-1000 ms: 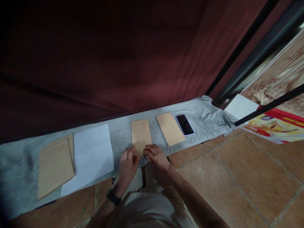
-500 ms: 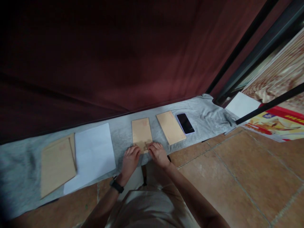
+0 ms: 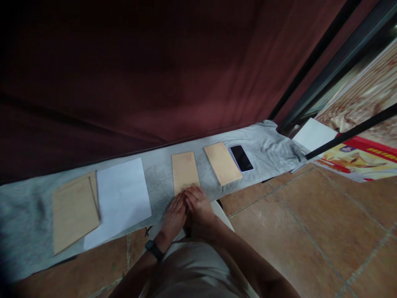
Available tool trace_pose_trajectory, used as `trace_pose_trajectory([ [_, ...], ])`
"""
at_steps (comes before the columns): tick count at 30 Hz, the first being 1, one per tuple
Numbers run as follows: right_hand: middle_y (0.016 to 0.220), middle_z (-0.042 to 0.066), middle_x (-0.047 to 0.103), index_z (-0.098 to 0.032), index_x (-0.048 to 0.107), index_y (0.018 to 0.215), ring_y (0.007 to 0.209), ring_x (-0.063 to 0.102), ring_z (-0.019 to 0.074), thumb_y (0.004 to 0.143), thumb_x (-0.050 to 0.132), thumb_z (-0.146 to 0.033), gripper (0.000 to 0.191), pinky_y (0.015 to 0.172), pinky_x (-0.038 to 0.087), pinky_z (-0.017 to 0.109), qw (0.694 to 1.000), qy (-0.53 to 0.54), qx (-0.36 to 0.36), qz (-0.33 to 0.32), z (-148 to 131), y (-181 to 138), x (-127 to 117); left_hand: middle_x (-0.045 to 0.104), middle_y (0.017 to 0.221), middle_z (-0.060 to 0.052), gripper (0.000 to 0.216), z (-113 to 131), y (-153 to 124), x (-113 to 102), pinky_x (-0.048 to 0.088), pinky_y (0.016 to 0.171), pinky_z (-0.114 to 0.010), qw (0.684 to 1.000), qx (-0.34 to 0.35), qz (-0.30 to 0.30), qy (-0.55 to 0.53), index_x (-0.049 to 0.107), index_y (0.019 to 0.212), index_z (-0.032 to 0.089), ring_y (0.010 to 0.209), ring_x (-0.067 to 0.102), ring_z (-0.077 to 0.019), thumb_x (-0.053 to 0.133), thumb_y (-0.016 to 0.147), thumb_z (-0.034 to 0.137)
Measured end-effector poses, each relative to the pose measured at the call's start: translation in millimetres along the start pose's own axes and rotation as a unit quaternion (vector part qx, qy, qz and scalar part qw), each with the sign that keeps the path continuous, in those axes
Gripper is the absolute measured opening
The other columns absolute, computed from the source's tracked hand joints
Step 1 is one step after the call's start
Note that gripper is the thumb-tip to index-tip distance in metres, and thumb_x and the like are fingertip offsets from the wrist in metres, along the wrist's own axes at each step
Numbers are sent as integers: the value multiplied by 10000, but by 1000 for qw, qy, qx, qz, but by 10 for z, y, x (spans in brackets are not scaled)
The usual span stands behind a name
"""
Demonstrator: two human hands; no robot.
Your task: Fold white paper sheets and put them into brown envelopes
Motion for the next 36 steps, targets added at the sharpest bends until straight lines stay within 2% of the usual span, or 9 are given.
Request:
trace_pose_trajectory([
  [3, 1500, 139, 553, -128, 490, 1487, 1438, 450, 238, 1044, 448, -258, 464, 1208, 408, 478, 999, 4, -15, -46, -239, -55, 113, 592, 1451, -198, 524, -23, -44, 77, 392, 1202, -419, 1000, 3, -5, 12, 565, 1398, 22, 1388, 534, -275, 450, 890, 79],
  [7, 1571, 158, 467, -104, 376, 1559, 1483, 397, 246, 1056, 428, -299, 543, 1220, 390, 497, 998, -20, -2, -62, -183, -139, 101, 542, 1505, -186, 545, -27, -67, 64, 380, 1211, -422, 999, 5, 8, 33, 501, 1459, 24, 1445, 466, -259, 397, 927, 80],
  [11, 1585, 151, 449, -114, 364, 1566, 1497, 377, 245, 1054, 438, -289, 546, 1238, 355, 508, 996, -53, -12, -73, 63, -237, -3, 488, 1558, -152, 537, -36, -80, -34, 351, 1232, -433, 1000, -2, 23, 13, 435, 1526, 86, 1486, 405, -254, 427, 1010, 235],
  [16, 1588, 121, 452, -155, 334, 1586, 1493, 388, 236, 1055, 430, -256, 549, 1236, 347, 509, 993, -85, -11, -80, 248, -311, -97, 487, 1555, -151, 541, -90, -146, -129, 378, 1216, -435, 999, -25, 32, 13, 460, 1516, 102, 1469, 431, -269, 459, 1024, 330],
  [21, 1591, 120, 447, -149, 345, 1582, 1493, 387, 237, 1050, 435, -245, 548, 1236, 342, 507, 992, -99, -13, -78, 280, -323, -123, 505, 1534, -172, 541, -90, -159, -159, 365, 1219, -463, 998, -42, 36, 24, 482, 1499, 85, 1451, 456, -288, 448, 1024, 342],
  [25, 1603, 134, 425, -121, 355, 1575, 1510, 354, 258, 1044, 432, -243, 550, 1247, 318, 527, 991, -109, -8, -78, 162, -306, -76, 499, 1542, -167, 546, -21, -100, -130, 372, 1216, -448, 999, -46, 23, 15, 463, 1511, 87, 1469, 431, -278, 427, 1027, 337],
  [31, 1623, 136, 391, -95, 376, 1562, 1520, 325, 252, 1007, 456, -202, 571, 1257, 320, 483, 991, -100, -29, -79, -38, -334, 69, 506, 1546, -152, 490, -48, -110, -142, 397, 1200, -455, 994, -85, 25, -58, 506, 1477, 123, 1464, 441, -270, 398, 1013, 240],
  [36, 1619, 133, 399, -103, 351, 1578, 1510, 343, 255, 976, 472, -159, 617, 1258, 317, 484, 991, -106, -21, -77, -21, -355, 106, 518, 1532, -145, 426, -153, -26, -149, 418, 1185, -465, 962, -185, 70, -187, 591, 1376, 160, 1426, 488, -274, 441, 981, 217],
])
Point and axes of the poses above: each hand's wrist, its own y-axis towards the middle knuckle, its own x-axis out of the palm, z = x × y, the point moved 3 cm from there along y, towards the middle knuckle
